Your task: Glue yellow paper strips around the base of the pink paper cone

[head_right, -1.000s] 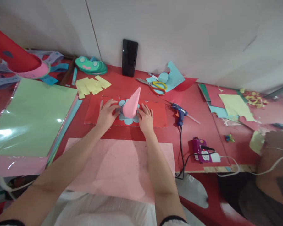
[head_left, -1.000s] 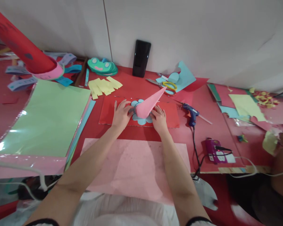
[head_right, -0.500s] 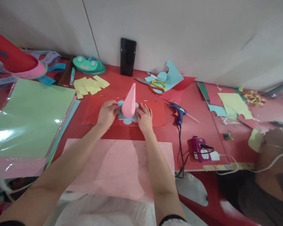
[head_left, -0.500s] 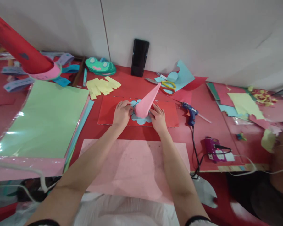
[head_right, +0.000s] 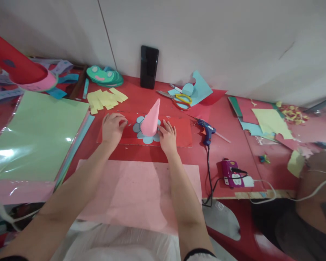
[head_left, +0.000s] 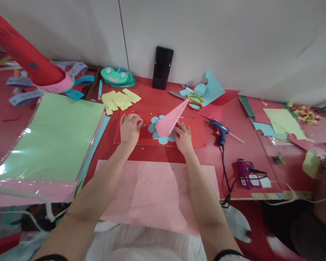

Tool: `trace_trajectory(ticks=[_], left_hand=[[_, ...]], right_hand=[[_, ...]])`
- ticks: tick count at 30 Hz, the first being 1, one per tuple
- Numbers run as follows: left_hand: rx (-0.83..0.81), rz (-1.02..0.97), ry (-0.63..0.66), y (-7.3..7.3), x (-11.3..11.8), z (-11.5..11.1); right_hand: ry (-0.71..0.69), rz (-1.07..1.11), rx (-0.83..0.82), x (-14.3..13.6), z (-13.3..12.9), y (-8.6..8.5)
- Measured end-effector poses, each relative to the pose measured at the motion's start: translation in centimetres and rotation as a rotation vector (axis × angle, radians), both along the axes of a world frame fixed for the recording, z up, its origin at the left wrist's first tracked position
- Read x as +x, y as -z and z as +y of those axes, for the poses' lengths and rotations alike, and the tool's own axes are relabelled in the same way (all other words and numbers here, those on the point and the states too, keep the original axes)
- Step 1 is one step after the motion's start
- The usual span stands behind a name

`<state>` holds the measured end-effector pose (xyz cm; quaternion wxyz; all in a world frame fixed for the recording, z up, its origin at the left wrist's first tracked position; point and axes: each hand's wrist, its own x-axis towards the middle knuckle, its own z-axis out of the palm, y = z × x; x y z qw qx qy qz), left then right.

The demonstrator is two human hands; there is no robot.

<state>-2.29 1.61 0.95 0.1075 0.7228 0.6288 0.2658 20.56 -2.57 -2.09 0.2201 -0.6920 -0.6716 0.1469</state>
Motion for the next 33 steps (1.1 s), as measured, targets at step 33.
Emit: trace_trajectory(ticks=[33], left_hand=[[-0.022,-0.327,-0.058,0.4,0.7,0.0]], right_hand=[[0.006,0.036,0.053,0.0,0.0,0.3]])
